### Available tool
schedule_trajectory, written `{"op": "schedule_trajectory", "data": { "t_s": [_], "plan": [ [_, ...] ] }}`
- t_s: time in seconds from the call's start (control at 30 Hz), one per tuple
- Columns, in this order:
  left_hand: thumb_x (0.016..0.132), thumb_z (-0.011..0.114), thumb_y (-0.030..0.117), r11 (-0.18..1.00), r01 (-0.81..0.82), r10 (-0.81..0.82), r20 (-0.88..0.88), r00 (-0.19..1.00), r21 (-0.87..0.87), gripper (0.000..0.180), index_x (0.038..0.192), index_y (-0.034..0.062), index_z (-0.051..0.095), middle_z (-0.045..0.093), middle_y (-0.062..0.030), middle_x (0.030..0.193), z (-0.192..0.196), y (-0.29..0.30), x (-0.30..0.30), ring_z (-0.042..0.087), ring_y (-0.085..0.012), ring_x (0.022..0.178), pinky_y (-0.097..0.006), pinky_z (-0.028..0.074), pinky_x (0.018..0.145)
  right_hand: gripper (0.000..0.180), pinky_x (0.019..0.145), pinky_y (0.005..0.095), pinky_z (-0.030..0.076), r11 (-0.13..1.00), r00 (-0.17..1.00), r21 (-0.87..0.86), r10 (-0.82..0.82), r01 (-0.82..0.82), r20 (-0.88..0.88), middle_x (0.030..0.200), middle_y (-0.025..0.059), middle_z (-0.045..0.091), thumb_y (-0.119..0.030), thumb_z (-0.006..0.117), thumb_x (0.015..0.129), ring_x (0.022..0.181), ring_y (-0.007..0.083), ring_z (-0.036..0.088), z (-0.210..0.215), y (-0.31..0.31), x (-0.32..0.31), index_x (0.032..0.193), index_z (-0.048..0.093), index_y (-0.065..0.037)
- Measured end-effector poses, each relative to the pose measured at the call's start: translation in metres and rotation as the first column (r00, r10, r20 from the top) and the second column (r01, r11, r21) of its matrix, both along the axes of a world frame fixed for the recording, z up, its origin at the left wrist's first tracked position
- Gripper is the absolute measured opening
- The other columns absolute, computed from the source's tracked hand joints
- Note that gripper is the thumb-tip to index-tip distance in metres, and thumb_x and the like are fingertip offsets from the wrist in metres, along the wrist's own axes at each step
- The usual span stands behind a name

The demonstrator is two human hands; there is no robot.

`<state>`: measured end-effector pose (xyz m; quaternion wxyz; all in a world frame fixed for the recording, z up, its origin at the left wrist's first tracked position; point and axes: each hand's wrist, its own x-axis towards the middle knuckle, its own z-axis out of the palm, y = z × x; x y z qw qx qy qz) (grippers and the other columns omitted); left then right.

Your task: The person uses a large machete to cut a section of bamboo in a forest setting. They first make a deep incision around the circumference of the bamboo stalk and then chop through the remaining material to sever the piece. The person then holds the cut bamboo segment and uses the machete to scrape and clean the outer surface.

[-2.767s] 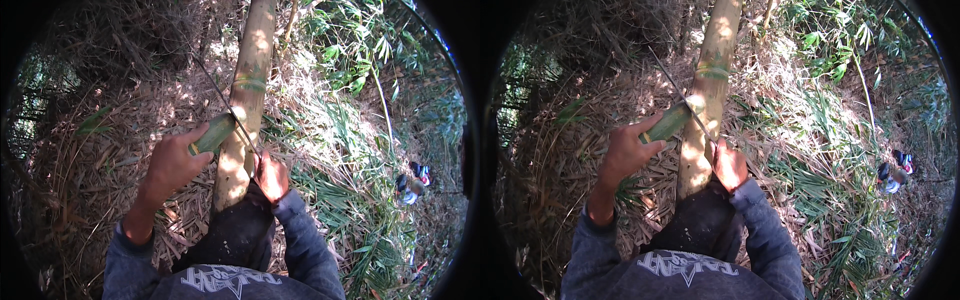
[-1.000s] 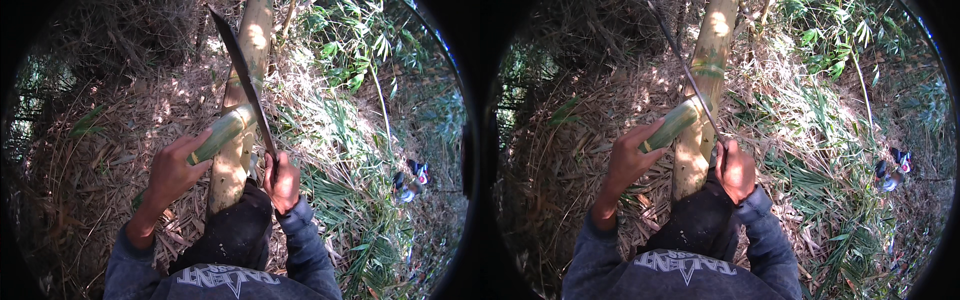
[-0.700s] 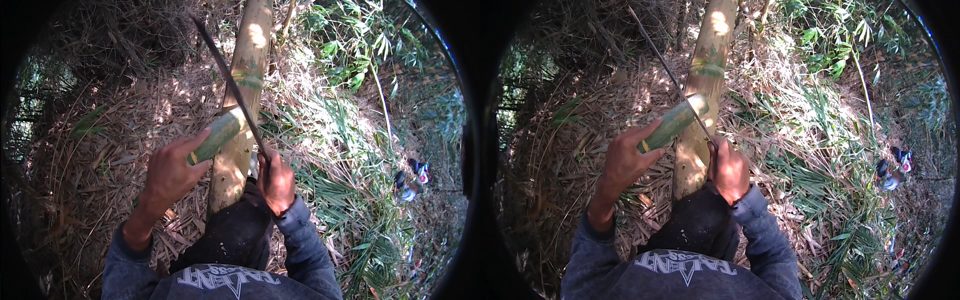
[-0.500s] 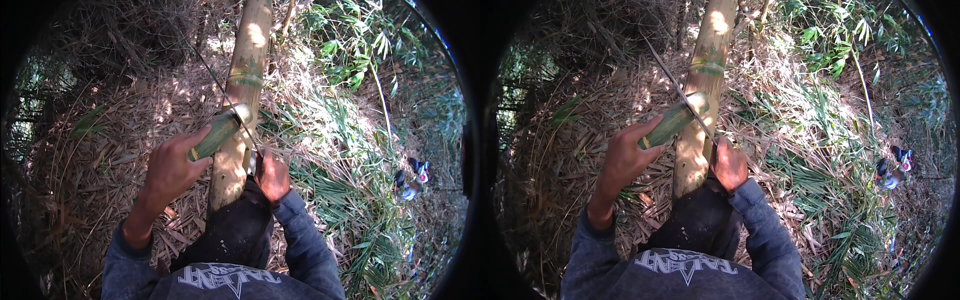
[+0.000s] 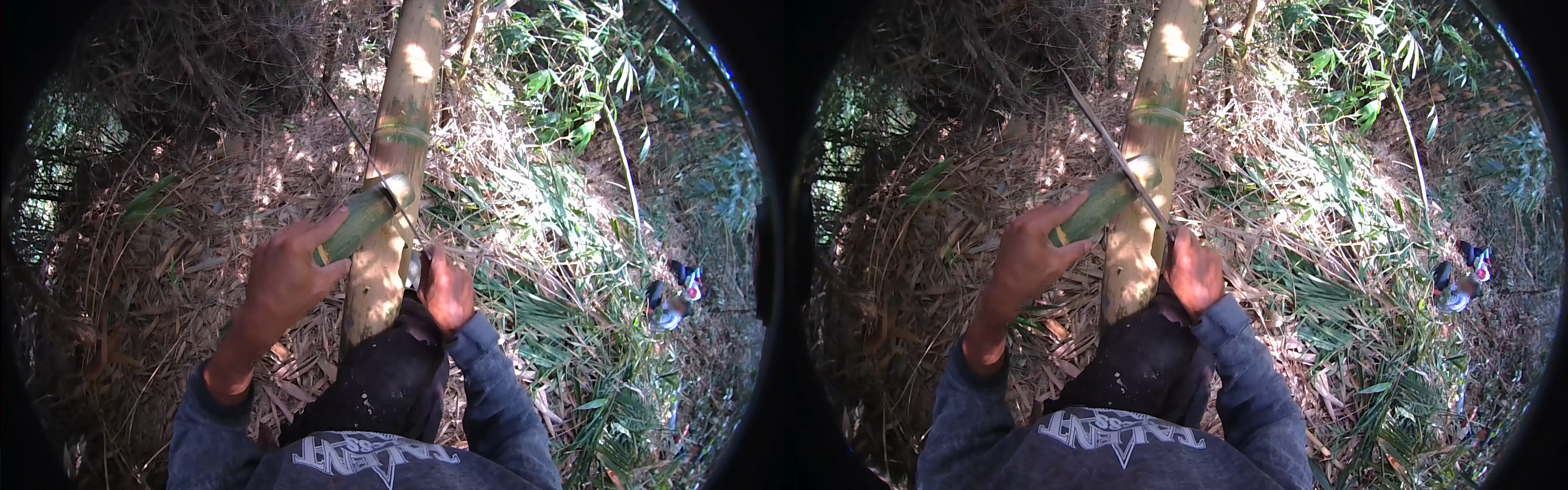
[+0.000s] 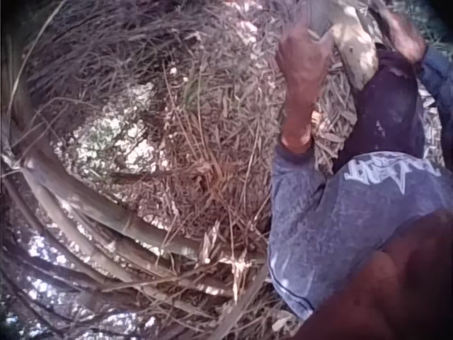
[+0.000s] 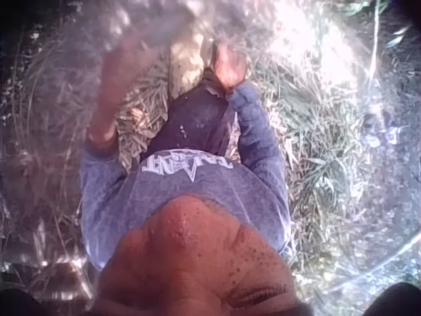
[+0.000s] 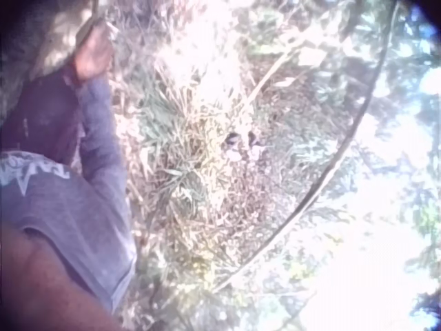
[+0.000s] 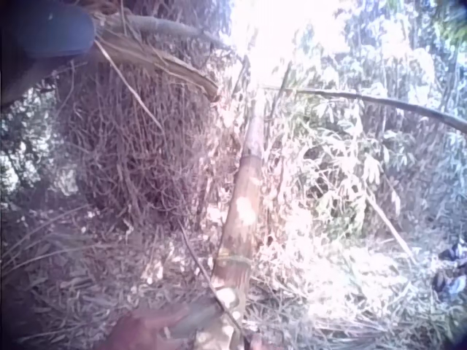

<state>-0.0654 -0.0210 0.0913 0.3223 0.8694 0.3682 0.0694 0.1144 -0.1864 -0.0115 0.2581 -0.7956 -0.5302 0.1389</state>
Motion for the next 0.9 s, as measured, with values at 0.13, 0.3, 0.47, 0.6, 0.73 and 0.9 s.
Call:
{"op": "schedule_trajectory", "data": {
  "t_s": [0.13,0.3,0.47,0.6,0.73,0.9],
  "plan": [
    [0.074,0.081,0.021,0.991,-0.021,0.025,0.030,0.999,-0.129,0.071,0.138,0.0087,0.053,0.066,-0.0195,0.106,-0.005,0.007,-0.007,0.068,-0.0298,0.094,-0.037,0.052,0.085,0.021,0.053,0.0505,0.044,0.999,0.995,0.016,-0.043,0.044,-0.093,0.071,0.0225,0.059,-0.011,0.063,0.089,0.061,0.0441,0.059,0.008,0.002,-0.008,0.099,0.048,-0.001],
    [0.075,0.079,0.030,0.998,0.047,-0.033,0.240,0.970,-0.050,0.075,0.140,0.0062,0.049,0.065,-0.0169,0.093,-0.063,0.009,-0.022,0.067,-0.0272,0.084,-0.040,0.053,0.078,0.014,0.052,0.0510,0.040,0.994,0.973,0.084,-0.054,0.074,-0.223,0.061,0.0226,0.055,-0.014,0.058,0.095,0.058,0.0448,0.057,0.033,0.001,-0.007,0.096,0.050,-0.002],
    [0.075,0.079,0.023,0.993,-0.028,0.034,0.052,0.998,-0.110,0.074,0.140,0.0054,0.049,0.064,-0.0202,0.110,-0.049,0.001,-0.009,0.067,-0.0296,0.097,-0.039,0.053,0.085,0.013,0.055,0.0373,0.049,0.956,0.996,0.280,-0.078,0.090,-0.052,0.072,0.0171,0.061,0.000,0.056,0.092,0.059,0.0320,0.063,0.030,0.003,-0.005,0.105,0.058,-0.002],
    [0.075,0.079,0.022,0.992,-0.040,0.032,-0.065,0.997,-0.116,0.074,0.140,0.0049,0.049,0.065,-0.0219,0.119,-0.027,0.001,0.002,0.068,-0.0308,0.101,-0.038,0.054,0.087,0.018,0.055,0.0454,0.049,0.988,0.996,0.147,-0.044,0.055,-0.079,0.076,0.0191,0.064,-0.003,0.062,0.087,0.063,0.0384,0.063,0.028,0.007,0.001,0.105,0.057,-0.003],
    [0.075,0.079,0.024,0.993,-0.047,0.036,-0.102,0.994,-0.107,0.074,0.140,0.0057,0.049,0.065,-0.0227,0.116,-0.024,0.002,0.001,0.068,-0.0316,0.100,-0.038,0.054,0.086,0.020,0.057,0.0475,0.048,0.957,0.997,0.279,-0.069,0.079,-0.047,0.080,0.0213,0.063,-0.005,0.064,0.085,0.067,0.0417,0.062,0.035,0.012,-0.009,0.101,0.054,-0.001],
    [0.075,0.079,0.023,0.994,-0.035,0.027,-0.083,0.996,-0.102,0.073,0.140,0.0073,0.051,0.067,-0.0217,0.105,-0.024,-0.005,0.002,0.068,-0.0307,0.093,-0.039,0.053,0.081,0.031,0.058,0.0514,0.047,1.000,0.997,0.018,0.024,-0.023,-0.069,0.081,0.0235,0.061,-0.005,0.067,0.079,0.070,0.0440,0.061,0.003,-0.001,0.012,0.104,0.050,0.001]
  ]
}}
